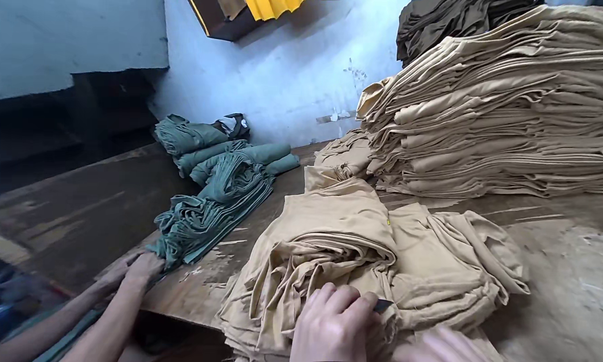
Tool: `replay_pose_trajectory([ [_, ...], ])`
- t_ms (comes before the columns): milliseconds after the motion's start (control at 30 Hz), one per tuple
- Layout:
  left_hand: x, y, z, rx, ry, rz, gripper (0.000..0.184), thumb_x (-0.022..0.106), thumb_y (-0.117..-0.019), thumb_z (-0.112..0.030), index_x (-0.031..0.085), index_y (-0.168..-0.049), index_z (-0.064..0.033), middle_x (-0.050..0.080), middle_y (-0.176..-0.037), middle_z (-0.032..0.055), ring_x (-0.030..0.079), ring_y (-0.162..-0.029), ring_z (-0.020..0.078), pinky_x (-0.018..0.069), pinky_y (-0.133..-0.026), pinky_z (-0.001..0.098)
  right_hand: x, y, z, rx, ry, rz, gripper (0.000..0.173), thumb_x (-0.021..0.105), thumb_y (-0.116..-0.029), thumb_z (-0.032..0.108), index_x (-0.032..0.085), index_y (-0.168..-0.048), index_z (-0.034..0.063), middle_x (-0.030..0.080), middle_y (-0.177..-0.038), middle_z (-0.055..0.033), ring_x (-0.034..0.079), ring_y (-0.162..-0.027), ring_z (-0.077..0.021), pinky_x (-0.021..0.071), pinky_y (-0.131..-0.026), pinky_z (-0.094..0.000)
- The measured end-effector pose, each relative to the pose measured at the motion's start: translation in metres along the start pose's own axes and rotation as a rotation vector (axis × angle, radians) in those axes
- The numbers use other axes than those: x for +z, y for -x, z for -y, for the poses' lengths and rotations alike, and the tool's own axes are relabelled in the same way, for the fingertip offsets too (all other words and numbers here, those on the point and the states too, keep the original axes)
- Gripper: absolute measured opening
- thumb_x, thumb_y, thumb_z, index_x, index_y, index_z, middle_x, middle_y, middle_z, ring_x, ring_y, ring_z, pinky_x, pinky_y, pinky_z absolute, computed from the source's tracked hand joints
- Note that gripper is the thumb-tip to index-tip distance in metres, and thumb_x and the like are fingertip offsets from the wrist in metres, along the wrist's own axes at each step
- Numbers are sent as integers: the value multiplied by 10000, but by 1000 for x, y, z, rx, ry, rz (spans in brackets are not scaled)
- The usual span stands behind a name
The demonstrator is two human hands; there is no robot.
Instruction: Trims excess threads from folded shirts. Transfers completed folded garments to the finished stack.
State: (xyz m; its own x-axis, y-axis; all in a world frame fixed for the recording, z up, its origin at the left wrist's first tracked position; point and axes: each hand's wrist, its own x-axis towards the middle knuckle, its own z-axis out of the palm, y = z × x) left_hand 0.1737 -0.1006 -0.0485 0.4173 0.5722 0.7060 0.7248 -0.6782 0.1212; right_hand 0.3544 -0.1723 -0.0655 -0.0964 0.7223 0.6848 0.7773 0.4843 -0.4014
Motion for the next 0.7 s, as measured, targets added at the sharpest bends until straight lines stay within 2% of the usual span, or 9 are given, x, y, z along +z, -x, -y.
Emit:
replay_pose_trajectory([
  [67,-3,1,3,-33,24,5,167,668,-977,-305,795,-1063,-240,739,-975,-47,689,-899,139,569,-765,336,11,-7,1,43,138,-149,325,761,-888,482,806,-960,168,713,-837,-43,660,-808,-224,538,-718,-401],
  [167,-11,5,8,-92,46,38,156,680,-963,-294,802,-1047,-246,744,-975,-61,694,-912,120,577,-783,329,22,-14,-12,53,87,-195,134,731,-933,296,810,-918,188,700,-946,-69,649,-887,-211,541,-761,-360],
  [233,-19,8,11,-125,90,59,151,707,-954,-281,799,-1060,-224,737,-977,-37,691,-919,126,582,-803,334,23,-16,-19,111,-39,-183,148,706,-961,262,785,-901,153,680,-993,-83,648,-972,-205,555,-842,-345],
  [333,-25,10,9,-127,132,91,185,729,-942,-280,794,-1105,-221,736,-1017,-22,686,-945,140,577,-821,353,21,-18,-21,177,-171,-162,195,656,-997,267,748,-911,119,646,-1023,-83,627,-999,-183,540,-864,-326],
  [467,-15,11,8,-97,106,68,139,700,-959,-276,804,-1045,-246,749,-973,-61,693,-916,118,570,-790,341,22,-17,-24,82,-348,-111,261,593,-1037,295,708,-908,100,623,-1027,-77,606,-1030,-146,523,-905,-300],
  [533,-17,11,9,-125,127,48,134,709,-952,-263,798,-1048,-231,742,-978,-46,689,-920,122,573,-805,348,16,-16,-29,-1,-408,-66,272,625,-1016,317,711,-880,98,635,-1010,-81,607,-1039,-159,519,-927,-325],
  [600,-25,11,10,-167,199,65,207,750,-929,-276,774,-1115,-188,718,-1006,-4,676,-919,126,583,-807,337,12,-14,-31,-26,-343,-74,276,700,-952,382,724,-848,127,659,-997,-74,611,-1020,-182,511,-907,-365],
  [633,-30,12,11,-185,226,99,287,775,-911,-326,756,-1153,-173,705,-1016,14,670,-917,133,583,-802,339,12,-14,-32,-29,-253,-88,271,731,-922,429,744,-893,160,667,-1019,-69,611,-1024,-191,512,-905,-382],
  [700,-35,15,10,-212,242,226,451,832,-842,-404,727,-1187,-133,689,-1009,70,669,-910,208,579,-808,438,16,-15,-33,-72,-75,-107,223,767,-897,435,801,-1031,260,682,-1098,-72,613,-1033,-216,506,-890,-413],
])
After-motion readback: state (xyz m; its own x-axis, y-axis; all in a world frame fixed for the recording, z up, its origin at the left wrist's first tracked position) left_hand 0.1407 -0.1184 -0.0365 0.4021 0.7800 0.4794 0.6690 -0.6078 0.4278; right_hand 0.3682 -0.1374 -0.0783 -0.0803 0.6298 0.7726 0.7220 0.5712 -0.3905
